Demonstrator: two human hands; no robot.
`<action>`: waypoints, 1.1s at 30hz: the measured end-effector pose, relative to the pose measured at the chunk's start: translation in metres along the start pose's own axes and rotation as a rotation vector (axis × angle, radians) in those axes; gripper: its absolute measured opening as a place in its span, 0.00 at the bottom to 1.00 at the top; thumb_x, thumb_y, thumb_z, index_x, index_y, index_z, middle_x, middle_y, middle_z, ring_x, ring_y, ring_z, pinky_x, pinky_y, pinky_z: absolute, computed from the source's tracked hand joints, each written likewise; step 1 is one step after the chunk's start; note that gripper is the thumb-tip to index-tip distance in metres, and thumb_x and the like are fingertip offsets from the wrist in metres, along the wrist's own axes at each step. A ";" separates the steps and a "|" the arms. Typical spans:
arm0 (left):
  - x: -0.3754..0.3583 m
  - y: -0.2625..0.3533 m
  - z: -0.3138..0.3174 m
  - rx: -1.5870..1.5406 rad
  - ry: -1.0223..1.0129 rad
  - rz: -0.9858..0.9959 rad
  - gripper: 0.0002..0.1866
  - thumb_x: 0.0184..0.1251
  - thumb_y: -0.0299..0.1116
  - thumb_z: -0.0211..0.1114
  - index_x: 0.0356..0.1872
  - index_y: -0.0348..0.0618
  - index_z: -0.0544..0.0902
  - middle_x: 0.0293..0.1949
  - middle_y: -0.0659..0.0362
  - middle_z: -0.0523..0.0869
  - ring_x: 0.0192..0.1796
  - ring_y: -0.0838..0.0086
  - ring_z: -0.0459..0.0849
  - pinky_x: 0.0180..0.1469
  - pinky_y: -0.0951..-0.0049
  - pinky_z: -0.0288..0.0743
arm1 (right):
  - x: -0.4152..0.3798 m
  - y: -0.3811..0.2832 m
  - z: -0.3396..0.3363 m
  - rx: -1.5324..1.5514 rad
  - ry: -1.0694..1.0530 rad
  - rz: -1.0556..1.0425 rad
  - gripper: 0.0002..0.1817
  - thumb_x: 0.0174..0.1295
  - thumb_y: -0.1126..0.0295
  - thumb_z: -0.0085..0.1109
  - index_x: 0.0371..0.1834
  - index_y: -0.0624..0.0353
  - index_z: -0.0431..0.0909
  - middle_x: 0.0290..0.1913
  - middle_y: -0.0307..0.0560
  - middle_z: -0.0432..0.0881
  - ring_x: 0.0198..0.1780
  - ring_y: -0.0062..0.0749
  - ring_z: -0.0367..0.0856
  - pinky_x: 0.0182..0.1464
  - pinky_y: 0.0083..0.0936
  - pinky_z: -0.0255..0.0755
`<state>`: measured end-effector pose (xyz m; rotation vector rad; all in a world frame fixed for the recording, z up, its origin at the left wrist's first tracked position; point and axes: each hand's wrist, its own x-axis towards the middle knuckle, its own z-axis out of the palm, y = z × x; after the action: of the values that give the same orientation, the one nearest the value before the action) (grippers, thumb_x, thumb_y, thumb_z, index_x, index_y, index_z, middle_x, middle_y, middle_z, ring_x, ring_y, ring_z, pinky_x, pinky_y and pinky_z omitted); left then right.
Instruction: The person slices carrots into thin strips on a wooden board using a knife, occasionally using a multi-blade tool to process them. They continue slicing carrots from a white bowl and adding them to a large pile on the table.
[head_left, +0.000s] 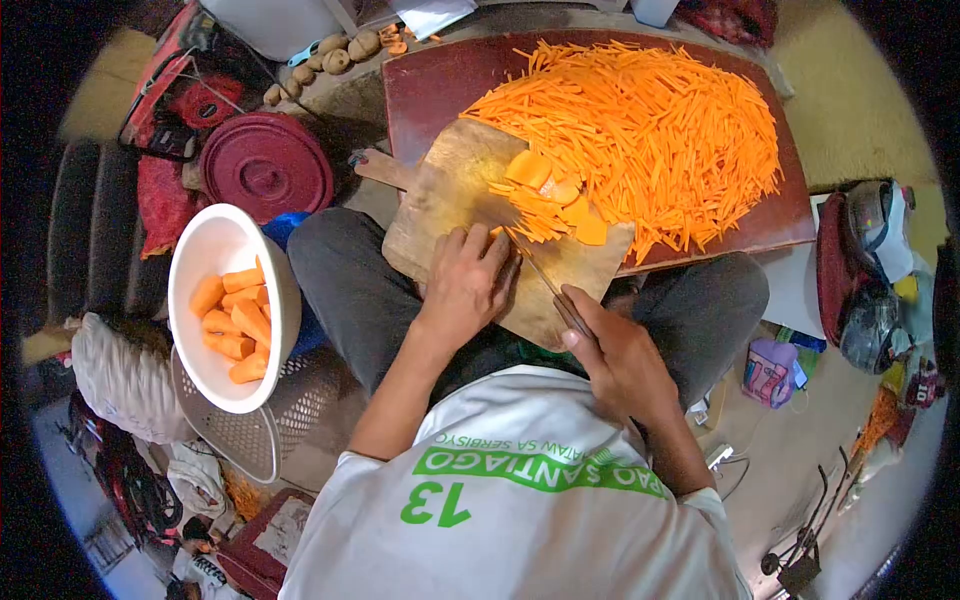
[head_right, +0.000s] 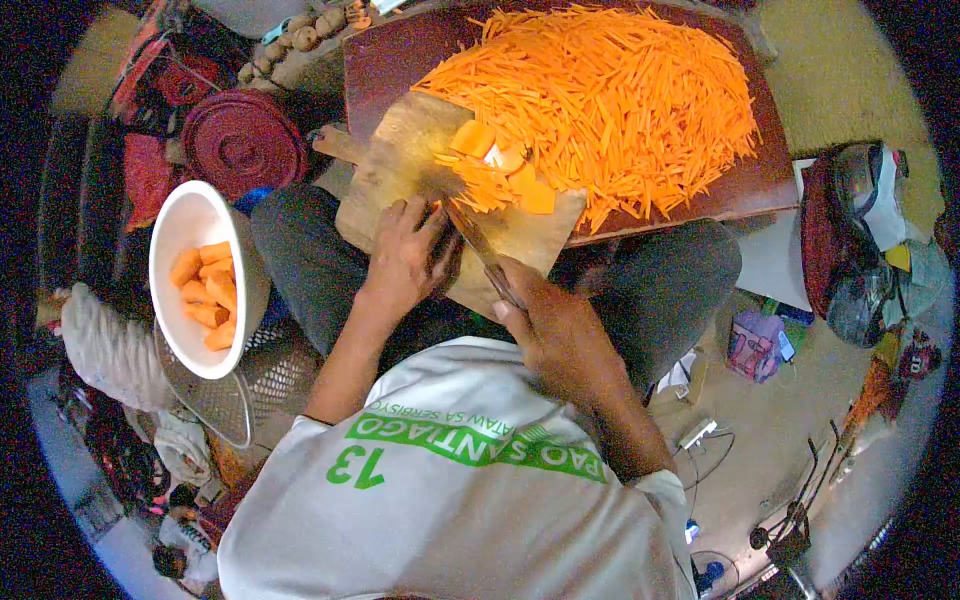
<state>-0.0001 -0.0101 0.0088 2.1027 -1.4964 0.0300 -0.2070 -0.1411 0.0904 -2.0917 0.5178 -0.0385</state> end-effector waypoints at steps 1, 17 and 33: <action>0.000 -0.001 0.000 -0.001 0.003 0.004 0.14 0.66 0.32 0.75 0.50 0.38 0.88 0.47 0.49 0.82 0.48 0.50 0.80 0.52 0.51 0.75 | 0.000 0.001 0.001 -0.006 0.012 -0.015 0.24 0.81 0.64 0.57 0.75 0.61 0.73 0.52 0.70 0.87 0.55 0.71 0.86 0.55 0.51 0.80; -0.006 -0.011 -0.002 -0.077 0.017 -0.023 0.20 0.52 0.27 0.76 0.50 0.41 0.90 0.49 0.49 0.82 0.51 0.51 0.82 0.54 0.53 0.75 | 0.019 -0.015 0.006 -0.138 -0.119 0.054 0.22 0.79 0.69 0.57 0.73 0.58 0.71 0.47 0.71 0.86 0.49 0.72 0.86 0.49 0.56 0.79; -0.008 -0.009 -0.001 -0.006 -0.023 -0.011 0.24 0.48 0.27 0.76 0.52 0.42 0.90 0.51 0.49 0.82 0.52 0.52 0.81 0.55 0.52 0.73 | 0.041 0.005 0.019 -0.101 -0.054 -0.055 0.20 0.81 0.68 0.55 0.72 0.59 0.70 0.45 0.70 0.87 0.47 0.72 0.88 0.47 0.57 0.79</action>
<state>0.0050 -0.0009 0.0032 2.1126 -1.4965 -0.0025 -0.1672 -0.1438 0.0685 -2.1993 0.4376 0.0130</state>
